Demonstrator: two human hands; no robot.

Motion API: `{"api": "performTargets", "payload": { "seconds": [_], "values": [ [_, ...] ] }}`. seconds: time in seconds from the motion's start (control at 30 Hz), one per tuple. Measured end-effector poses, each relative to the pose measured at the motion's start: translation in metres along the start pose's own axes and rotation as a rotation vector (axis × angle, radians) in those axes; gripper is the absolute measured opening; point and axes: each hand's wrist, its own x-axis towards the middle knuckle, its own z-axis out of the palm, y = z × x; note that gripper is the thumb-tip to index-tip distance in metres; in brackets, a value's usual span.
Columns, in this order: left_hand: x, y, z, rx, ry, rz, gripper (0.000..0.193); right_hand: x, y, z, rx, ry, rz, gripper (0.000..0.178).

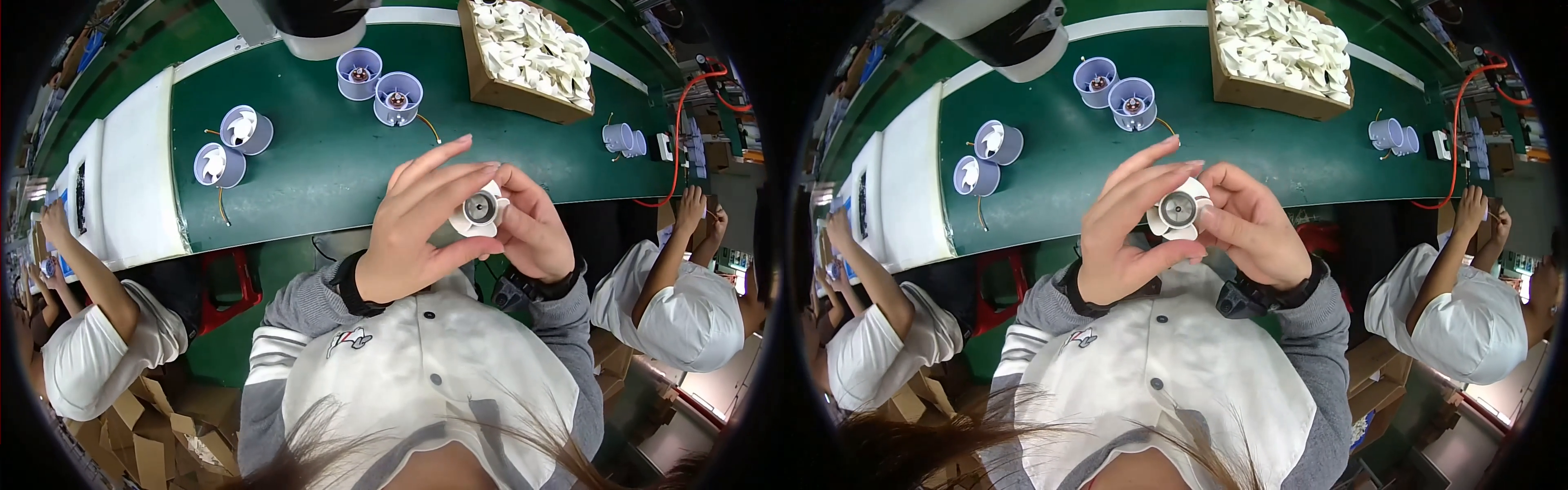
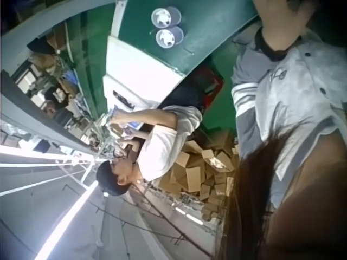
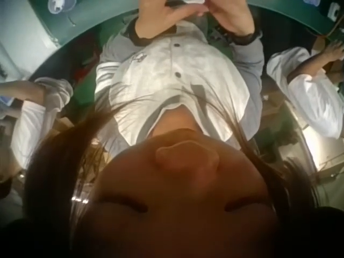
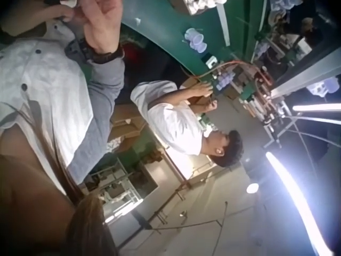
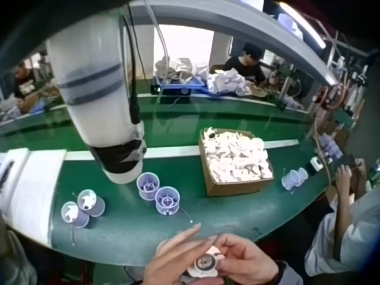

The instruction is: The person picks up a fan blade from a box, inserts it into a motor housing, and presses it down. Then, the person picks up a glue dispenser and applies glue to the center of the fan blade.

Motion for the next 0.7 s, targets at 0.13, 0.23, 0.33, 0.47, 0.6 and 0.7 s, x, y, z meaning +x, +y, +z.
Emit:
{"api": "performTargets", "payload": {
  "seconds": [0.13,0.23,0.33,0.47,0.6,0.7],
  "values": [
    [-0.011,-0.01,0.007,-0.286,0.073,-0.049,0.076,-0.001,0.019,0.008,0.094,0.023,-0.093,0.039],
    [-0.015,0.004,0.012,-0.416,0.133,-0.219,0.074,-0.002,0.036,0.007,0.074,0.087,-0.222,0.043],
    [-0.014,0.007,0.015,-0.468,0.189,-0.309,0.071,0.001,0.046,-0.01,-0.111,0.009,-0.267,0.056],
    [-0.012,-0.003,0.011,-0.377,0.19,-0.296,0.067,0.012,0.05,-0.021,0.004,-0.066,-0.253,0.058],
    [-0.011,-0.022,0.006,-0.238,0.098,-0.248,0.066,0.027,0.051,-0.025,0.086,-0.162,-0.247,0.048],
    [-0.015,-0.029,0.005,-0.234,0.124,-0.233,0.063,0.035,0.058,-0.025,-0.052,-0.058,-0.229,0.05]
  ]
}}
